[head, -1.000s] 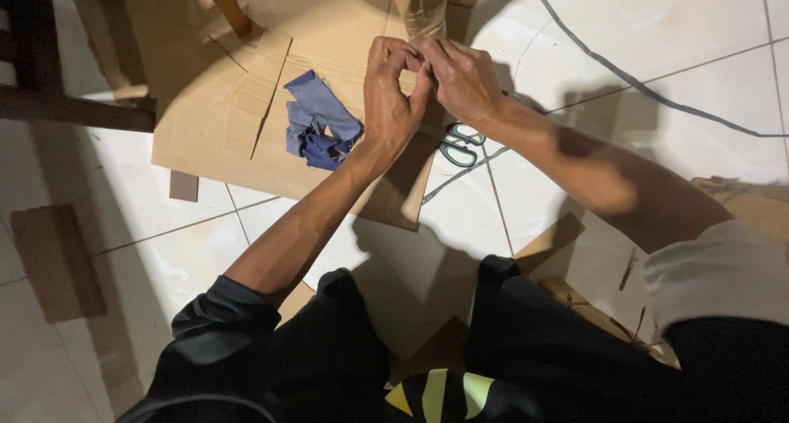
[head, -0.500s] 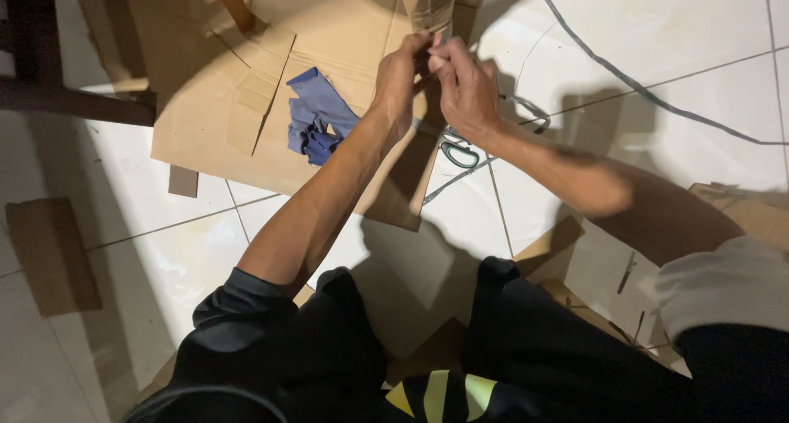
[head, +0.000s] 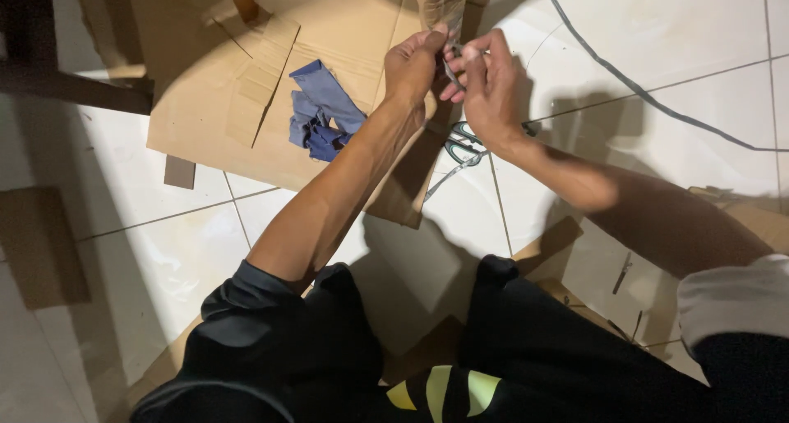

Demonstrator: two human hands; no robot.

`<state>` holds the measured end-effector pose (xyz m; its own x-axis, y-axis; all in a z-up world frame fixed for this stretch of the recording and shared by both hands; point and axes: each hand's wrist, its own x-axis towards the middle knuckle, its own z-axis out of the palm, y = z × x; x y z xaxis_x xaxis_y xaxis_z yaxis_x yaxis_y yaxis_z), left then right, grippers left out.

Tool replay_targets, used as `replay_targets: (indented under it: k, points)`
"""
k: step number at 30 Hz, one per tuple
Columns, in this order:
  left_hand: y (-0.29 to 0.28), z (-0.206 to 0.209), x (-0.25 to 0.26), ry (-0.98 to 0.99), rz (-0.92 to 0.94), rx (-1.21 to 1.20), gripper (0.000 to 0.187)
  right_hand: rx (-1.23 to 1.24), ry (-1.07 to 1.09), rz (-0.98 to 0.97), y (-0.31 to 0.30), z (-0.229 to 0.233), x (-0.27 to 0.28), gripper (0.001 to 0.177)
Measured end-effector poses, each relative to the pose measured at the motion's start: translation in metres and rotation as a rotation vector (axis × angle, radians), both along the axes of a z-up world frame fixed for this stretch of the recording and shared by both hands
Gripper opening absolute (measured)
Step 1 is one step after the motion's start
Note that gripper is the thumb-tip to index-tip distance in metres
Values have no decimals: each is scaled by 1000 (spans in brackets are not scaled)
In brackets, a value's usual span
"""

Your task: Wrapping furniture legs with cardboard and securing them with tape and ties for protection.

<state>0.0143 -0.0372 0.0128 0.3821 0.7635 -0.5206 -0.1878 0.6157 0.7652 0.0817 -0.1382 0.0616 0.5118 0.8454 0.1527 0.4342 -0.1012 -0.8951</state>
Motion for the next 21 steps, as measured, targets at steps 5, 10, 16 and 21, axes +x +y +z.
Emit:
replay_targets:
  k: [5, 10, 16, 21]
  points:
    - [5, -10, 4, 155, 3, 1, 17, -250, 461, -254, 25, -5, 4, 14]
    - [6, -24, 11, 26, 96, -60, 9, -467, 539, -463, 46, 8, 5, 12]
    - [-3, -19, 5, 33, 38, 20, 16, -119, 715, -263, 46, -43, 17, 6]
    - [-6, -19, 7, 10, 102, -33, 3, -130, 820, -305, 39, -14, 15, 14]
